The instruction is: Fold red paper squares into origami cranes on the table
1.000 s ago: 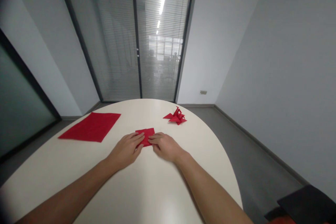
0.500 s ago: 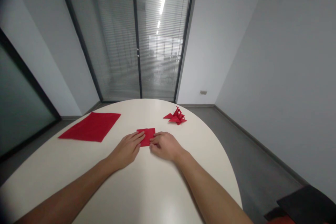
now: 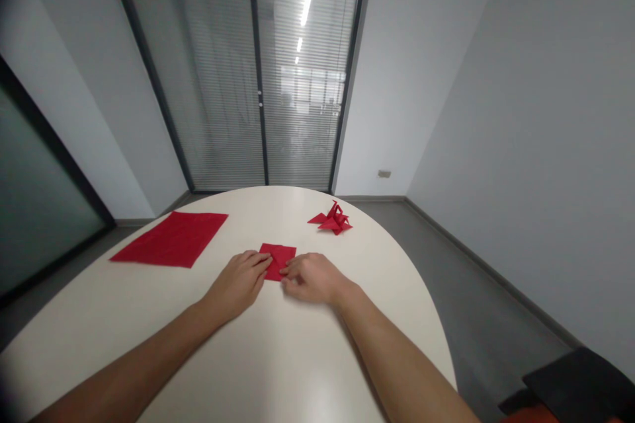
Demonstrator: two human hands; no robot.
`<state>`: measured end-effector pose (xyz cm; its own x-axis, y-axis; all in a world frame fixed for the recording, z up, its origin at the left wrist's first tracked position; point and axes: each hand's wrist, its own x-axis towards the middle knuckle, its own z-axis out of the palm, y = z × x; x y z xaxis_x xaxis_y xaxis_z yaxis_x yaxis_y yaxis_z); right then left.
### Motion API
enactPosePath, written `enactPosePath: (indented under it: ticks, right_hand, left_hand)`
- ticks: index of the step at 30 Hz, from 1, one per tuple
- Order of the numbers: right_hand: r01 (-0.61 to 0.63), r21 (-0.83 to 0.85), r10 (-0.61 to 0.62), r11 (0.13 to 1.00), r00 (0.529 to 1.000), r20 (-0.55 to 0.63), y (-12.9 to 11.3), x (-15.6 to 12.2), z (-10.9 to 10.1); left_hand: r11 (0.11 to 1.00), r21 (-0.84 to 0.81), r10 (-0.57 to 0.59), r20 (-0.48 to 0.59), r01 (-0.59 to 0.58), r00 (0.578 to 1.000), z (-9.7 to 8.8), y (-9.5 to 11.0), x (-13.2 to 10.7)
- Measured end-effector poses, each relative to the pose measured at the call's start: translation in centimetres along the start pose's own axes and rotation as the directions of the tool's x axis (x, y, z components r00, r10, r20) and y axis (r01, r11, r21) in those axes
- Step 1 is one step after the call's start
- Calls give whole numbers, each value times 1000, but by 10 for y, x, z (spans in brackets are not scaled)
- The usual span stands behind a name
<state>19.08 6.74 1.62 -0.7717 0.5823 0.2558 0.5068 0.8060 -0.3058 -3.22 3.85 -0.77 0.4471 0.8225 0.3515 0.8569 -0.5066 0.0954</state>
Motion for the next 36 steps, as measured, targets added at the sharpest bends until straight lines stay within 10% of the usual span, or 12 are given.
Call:
enactPosePath:
  ticks: [10, 17, 36]
  right_hand:
    - [27, -57, -25, 998, 999, 42, -3, 0, -11]
    - [-164, 228, 191, 960, 976, -103, 4, 0, 4]
    - [2, 136, 17, 991, 990, -142, 6, 4, 13]
  left_hand:
    - [1000, 15, 6, -10, -6, 1000, -2, 9, -2]
    - [999, -35, 22, -41, -24, 999, -1, 7, -2]
    - [975, -207, -96, -45, 85, 994, 9, 2, -3]
